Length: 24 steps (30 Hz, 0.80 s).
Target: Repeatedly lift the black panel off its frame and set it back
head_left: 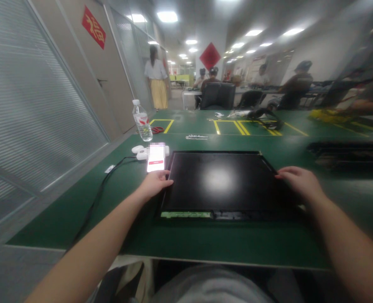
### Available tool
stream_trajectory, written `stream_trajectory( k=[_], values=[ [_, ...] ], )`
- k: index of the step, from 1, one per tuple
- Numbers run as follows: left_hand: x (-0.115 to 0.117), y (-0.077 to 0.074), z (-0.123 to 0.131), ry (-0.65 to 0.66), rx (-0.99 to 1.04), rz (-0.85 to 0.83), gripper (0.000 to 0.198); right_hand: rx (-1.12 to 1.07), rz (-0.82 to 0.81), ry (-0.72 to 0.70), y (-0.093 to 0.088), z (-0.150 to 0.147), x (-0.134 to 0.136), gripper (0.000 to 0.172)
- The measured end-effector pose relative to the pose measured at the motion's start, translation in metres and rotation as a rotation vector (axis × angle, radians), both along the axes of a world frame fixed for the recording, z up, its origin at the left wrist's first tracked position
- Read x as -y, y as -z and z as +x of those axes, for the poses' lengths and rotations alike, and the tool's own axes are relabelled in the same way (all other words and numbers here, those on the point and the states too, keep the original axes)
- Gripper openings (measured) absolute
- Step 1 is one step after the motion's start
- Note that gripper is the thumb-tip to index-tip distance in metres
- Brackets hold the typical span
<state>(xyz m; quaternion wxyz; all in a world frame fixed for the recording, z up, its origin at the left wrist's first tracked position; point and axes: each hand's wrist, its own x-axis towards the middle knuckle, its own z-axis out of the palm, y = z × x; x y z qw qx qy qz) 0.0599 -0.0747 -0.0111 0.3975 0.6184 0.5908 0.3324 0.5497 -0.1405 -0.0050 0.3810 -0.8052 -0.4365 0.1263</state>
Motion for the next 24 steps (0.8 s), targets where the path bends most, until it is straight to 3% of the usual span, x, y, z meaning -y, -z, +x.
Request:
stream_trajectory(
  k=[6,20,24],
  values=[
    [0.0008,-0.0031,0.0014,0.007,-0.004,-0.022,0.063,0.008,-0.032,-0.008,0.004,0.0052,-0.0024,0.025],
    [0.0009,-0.0043,0.0011,0.011,-0.004,-0.02,0.062,-0.04,-0.004,-0.003,-0.0026,-0.0014,0.0006,0.021],
    [0.0006,-0.0029,0.0007,0.008,0.007,-0.017,0.061,-0.096,-0.022,0.016,-0.006,-0.0047,0.0022,0.028]
  ],
)
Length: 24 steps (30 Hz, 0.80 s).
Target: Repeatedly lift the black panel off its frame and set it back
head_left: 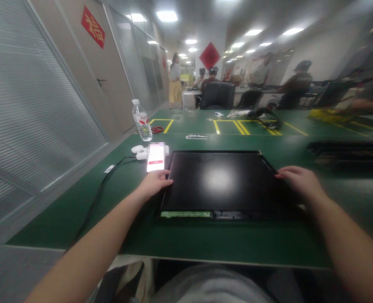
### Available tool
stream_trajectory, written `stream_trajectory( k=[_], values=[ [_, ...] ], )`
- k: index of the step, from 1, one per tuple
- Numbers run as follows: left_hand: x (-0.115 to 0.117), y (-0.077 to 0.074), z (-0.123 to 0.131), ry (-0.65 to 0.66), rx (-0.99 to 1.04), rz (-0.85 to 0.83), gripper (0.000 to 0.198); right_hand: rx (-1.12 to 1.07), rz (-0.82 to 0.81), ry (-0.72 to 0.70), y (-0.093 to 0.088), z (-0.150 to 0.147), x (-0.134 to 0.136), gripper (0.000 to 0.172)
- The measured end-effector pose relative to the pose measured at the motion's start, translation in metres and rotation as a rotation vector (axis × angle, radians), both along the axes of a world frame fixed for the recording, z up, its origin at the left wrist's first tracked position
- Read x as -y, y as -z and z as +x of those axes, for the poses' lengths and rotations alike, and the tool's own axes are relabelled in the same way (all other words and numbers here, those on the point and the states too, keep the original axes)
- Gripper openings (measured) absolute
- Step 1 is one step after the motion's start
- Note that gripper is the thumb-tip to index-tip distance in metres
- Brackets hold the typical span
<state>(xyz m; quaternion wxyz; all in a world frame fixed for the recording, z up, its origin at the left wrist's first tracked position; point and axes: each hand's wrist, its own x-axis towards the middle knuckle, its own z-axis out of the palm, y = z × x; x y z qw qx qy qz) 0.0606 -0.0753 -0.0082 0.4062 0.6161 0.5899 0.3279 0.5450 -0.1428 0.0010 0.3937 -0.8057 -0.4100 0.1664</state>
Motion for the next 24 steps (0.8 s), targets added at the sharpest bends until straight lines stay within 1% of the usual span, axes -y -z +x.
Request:
stream_trajectory(
  k=[5,10,14,18,21,24],
  values=[
    [0.0003,0.0003,0.0002,-0.001,0.014,-0.005,0.06,-0.014,-0.039,0.014,-0.0036,-0.0039,0.002,0.031],
    [0.0027,-0.0024,0.0017,-0.009,0.032,-0.009,0.055,-0.002,-0.03,0.011,-0.0021,-0.0027,0.0007,0.025],
    [0.0031,-0.003,0.0018,-0.015,0.005,0.001,0.056,0.044,0.005,-0.004,0.0016,0.0007,-0.001,0.019],
    [0.0026,-0.002,0.001,-0.022,-0.008,0.009,0.058,0.076,0.009,-0.025,0.0041,0.0031,-0.0014,0.019],
    [0.0027,-0.0019,0.001,-0.026,-0.002,0.009,0.058,0.065,-0.023,-0.017,0.0044,0.0034,-0.0013,0.021],
    [0.0031,-0.0027,0.0015,-0.025,-0.001,-0.001,0.059,0.056,-0.021,-0.014,0.0042,0.0032,-0.0011,0.02]
  ],
)
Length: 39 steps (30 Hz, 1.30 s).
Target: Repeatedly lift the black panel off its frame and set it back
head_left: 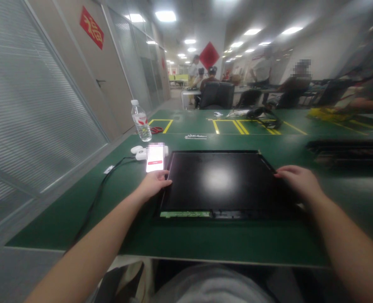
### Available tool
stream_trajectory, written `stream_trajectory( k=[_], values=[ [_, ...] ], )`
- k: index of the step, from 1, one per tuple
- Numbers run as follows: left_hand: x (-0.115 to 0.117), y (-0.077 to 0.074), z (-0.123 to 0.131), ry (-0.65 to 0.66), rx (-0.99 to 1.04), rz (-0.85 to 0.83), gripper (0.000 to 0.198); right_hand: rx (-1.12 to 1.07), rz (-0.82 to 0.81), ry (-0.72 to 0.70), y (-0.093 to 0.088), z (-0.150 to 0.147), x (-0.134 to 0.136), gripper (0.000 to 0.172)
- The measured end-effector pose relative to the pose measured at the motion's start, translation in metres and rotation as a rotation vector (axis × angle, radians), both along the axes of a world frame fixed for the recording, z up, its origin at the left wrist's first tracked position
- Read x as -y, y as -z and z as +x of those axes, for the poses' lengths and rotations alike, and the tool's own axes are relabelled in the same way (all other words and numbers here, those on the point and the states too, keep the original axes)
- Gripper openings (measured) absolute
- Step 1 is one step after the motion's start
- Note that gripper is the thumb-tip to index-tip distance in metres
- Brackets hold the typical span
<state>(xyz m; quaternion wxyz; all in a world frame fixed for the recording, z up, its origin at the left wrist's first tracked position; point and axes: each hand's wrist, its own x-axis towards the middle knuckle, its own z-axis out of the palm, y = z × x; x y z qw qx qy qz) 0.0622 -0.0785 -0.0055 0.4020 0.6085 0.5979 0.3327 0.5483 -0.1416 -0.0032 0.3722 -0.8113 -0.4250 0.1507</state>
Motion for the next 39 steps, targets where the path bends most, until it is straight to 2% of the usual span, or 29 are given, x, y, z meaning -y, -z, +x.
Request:
stream_trajectory(
  k=[19,30,39],
  values=[
    [0.0026,-0.0035,0.0027,-0.005,0.1,-0.024,0.064,-0.065,-0.003,0.017,-0.0056,-0.0054,0.0018,0.022],
    [0.0055,-0.0069,0.0052,-0.039,0.17,-0.042,0.064,-0.04,0.057,-0.003,-0.0018,-0.0038,0.0012,0.022],
    [0.0039,-0.0044,0.0022,-0.019,0.167,-0.03,0.064,-0.035,0.011,0.007,-0.0016,-0.0037,0.0006,0.022]
  ],
)
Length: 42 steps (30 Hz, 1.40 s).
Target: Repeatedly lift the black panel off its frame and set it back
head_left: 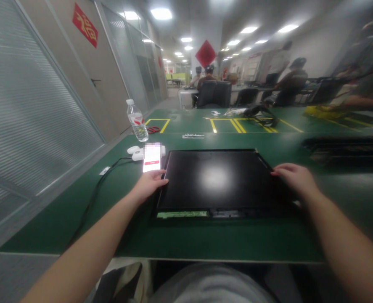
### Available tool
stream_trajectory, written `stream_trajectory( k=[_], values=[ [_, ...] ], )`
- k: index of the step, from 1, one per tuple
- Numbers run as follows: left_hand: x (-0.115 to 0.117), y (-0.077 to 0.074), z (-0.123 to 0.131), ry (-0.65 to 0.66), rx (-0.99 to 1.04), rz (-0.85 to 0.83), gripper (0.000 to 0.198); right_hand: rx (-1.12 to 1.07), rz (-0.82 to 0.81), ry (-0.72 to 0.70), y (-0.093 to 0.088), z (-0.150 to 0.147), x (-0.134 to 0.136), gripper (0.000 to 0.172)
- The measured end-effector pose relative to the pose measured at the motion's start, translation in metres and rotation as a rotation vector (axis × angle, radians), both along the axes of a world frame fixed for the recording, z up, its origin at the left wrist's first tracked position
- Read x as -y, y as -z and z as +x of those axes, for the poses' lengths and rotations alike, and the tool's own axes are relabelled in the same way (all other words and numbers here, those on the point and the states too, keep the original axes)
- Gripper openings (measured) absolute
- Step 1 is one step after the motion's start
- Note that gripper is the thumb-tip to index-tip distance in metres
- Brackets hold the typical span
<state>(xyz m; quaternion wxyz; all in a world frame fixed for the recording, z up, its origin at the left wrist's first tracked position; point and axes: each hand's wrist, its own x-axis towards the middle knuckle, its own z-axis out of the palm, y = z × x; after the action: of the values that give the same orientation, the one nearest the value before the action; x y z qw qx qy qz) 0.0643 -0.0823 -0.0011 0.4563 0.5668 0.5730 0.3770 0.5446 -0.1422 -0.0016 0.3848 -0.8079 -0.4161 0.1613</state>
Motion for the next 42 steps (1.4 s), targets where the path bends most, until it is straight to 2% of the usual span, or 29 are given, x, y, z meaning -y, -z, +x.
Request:
stream_trajectory(
  k=[9,16,23,34,37,42],
  values=[
    [0.0001,-0.0014,0.0019,0.01,-0.049,0.002,0.053,0.034,0.027,-0.014,0.0009,0.0027,-0.0001,0.02],
    [-0.0031,0.0026,0.0002,0.022,-0.077,0.013,0.055,0.021,-0.005,0.0,0.0017,0.0038,-0.0006,0.022],
    [-0.0025,0.0039,0.0017,-0.024,-0.081,0.038,0.056,0.038,-0.003,-0.026,0.0028,0.0051,-0.0013,0.023],
    [-0.0046,0.0064,0.0004,0.0,-0.12,0.043,0.058,0.025,-0.006,-0.017,-0.0012,0.0015,0.0005,0.019],
    [-0.0042,0.0063,0.0009,0.03,-0.135,0.056,0.061,0.025,-0.014,-0.007,-0.0014,0.0013,0.0005,0.02],
    [0.0007,-0.0001,0.0008,0.161,-0.229,0.123,0.069,0.064,-0.029,0.011,-0.0008,0.0004,-0.0004,0.022]
  ],
)
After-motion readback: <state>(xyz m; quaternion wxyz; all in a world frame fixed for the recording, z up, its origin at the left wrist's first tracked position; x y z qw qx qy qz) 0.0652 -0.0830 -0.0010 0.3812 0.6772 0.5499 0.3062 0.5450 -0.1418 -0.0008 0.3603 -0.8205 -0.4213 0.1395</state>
